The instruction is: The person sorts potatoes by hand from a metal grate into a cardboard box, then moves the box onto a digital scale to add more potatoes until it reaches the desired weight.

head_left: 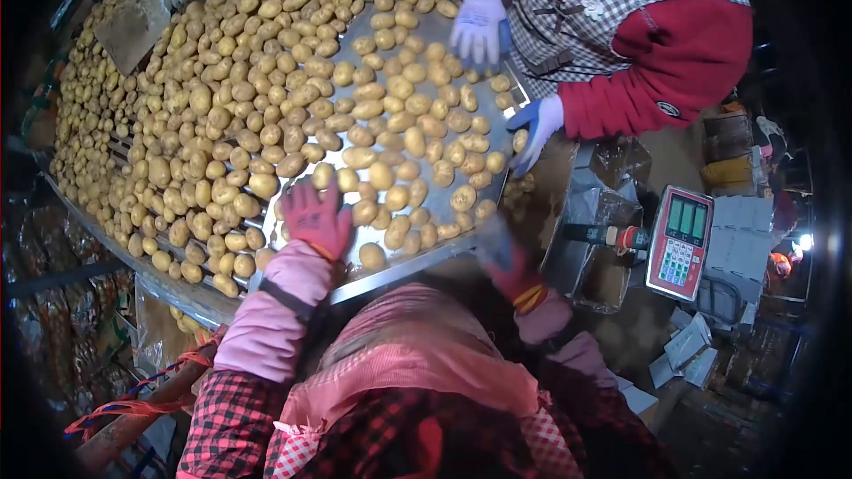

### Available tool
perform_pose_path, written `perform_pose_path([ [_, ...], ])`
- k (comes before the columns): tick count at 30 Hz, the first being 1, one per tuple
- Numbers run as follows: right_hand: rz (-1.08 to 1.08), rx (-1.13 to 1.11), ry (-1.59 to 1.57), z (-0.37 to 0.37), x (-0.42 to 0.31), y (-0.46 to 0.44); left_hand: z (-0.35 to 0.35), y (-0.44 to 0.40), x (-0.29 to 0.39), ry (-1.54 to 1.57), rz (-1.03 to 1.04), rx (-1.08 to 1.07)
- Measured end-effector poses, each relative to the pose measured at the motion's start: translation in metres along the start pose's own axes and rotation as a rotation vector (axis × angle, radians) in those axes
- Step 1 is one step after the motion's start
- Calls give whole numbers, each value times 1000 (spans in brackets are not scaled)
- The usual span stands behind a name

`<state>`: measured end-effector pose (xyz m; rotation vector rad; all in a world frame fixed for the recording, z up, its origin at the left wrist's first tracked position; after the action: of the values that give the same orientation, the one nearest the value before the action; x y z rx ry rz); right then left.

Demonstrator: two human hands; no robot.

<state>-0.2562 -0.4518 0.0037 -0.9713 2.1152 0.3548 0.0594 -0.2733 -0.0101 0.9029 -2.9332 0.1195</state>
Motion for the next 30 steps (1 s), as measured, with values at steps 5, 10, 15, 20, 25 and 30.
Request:
perform_pose_path([
  [5, 97, 275, -314, -30, -8, -51, -30, 47, 53, 318, 334, -80],
  [10, -60, -97, 208, 16, -24, -17, -56, 87, -86, 108, -165, 48],
  [15, -350, -331, 419, 87, -94, -37, -19, 145, -150, -77, -561, 127],
  [20, -575, -513, 567, 202, -135, -95, -19, 122, -51, 401, -158, 0],
  [25, -566, -388, 144, 155, -156, -96, -78, 103, -33, 425, 164, 116],
  [30, -157, -338, -40, 79, -40, -25, -31, 107, -218, 20, -669, 254],
])
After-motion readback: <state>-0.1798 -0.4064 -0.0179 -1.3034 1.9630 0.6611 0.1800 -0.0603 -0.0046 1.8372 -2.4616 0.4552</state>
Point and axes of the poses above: each hand's wrist, its own y-axis away from the middle knuckle, its own z-axis out of the palm, x = y × z, the point moved 10 cm from there along -y, towards the middle knuckle, and after that the axes turned 1 degree about -y, right-handed, at the moved point
